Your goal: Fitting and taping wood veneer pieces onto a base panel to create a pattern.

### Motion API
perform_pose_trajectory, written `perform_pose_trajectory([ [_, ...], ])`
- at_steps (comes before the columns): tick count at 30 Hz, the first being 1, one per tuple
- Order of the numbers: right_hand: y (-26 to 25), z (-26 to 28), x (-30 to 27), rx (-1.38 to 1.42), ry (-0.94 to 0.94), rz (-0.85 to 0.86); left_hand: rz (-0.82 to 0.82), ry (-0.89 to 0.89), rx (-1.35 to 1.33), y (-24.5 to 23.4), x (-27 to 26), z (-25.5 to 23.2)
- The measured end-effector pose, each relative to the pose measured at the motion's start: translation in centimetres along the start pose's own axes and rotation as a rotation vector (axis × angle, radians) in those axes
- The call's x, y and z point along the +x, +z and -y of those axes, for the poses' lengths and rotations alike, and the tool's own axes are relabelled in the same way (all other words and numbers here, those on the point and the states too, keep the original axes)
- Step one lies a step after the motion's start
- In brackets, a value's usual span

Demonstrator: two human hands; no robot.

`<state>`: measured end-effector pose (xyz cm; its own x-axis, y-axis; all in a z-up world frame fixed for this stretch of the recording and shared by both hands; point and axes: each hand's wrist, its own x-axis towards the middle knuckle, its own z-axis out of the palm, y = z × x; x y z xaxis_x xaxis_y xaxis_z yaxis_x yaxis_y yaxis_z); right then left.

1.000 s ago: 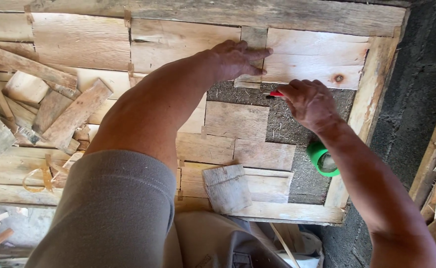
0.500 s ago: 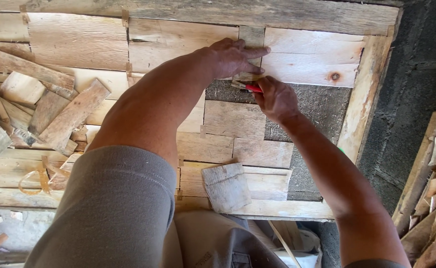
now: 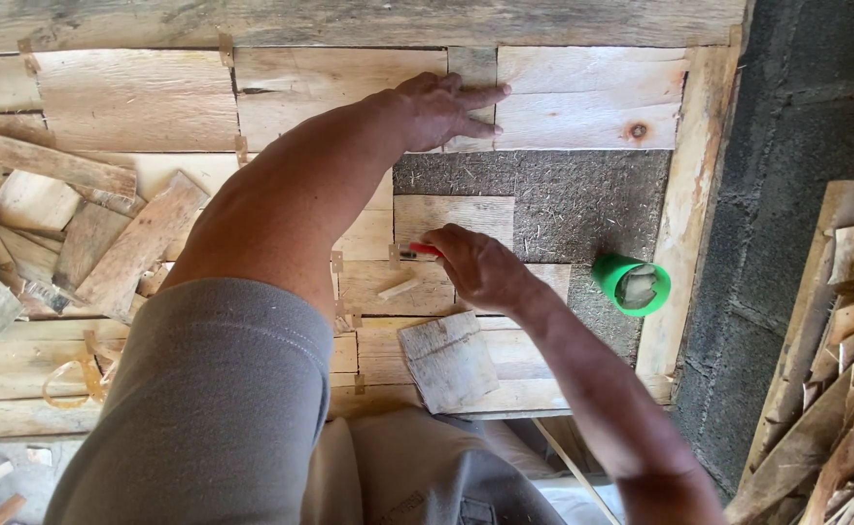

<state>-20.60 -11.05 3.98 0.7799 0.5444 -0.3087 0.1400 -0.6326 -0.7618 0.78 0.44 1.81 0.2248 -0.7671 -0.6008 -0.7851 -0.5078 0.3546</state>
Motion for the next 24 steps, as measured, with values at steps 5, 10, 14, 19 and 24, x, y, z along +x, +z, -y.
perform_pose_trajectory([
  [5, 2.9, 0.0, -0.3, 0.038, 0.321, -0.248, 0.048, 0.009, 0.01, -0.5, 0.0, 0.1],
  [10, 3.4, 0.7, 1.7, 0.077, 0.649, -0.394, 0.082, 0.01, 0.025, -1.5, -0.6, -0.3],
  [14, 4.3, -0.1, 3.6, 0.123, 0.69, -0.466, 0.067, 0.024, 0.021, -1.5, -0.5, -0.1],
  [19, 5.8, -1.2, 4.7, 0.092, 0.638, -0.553, 0.048, 0.036, 0.034, -1.3, -0.5, 0.1],
  [24, 5.9, -0.9, 5.1, 0.06, 0.647, -0.555, 0.041, 0.037, 0.051, -0.4, 0.5, 0.4],
])
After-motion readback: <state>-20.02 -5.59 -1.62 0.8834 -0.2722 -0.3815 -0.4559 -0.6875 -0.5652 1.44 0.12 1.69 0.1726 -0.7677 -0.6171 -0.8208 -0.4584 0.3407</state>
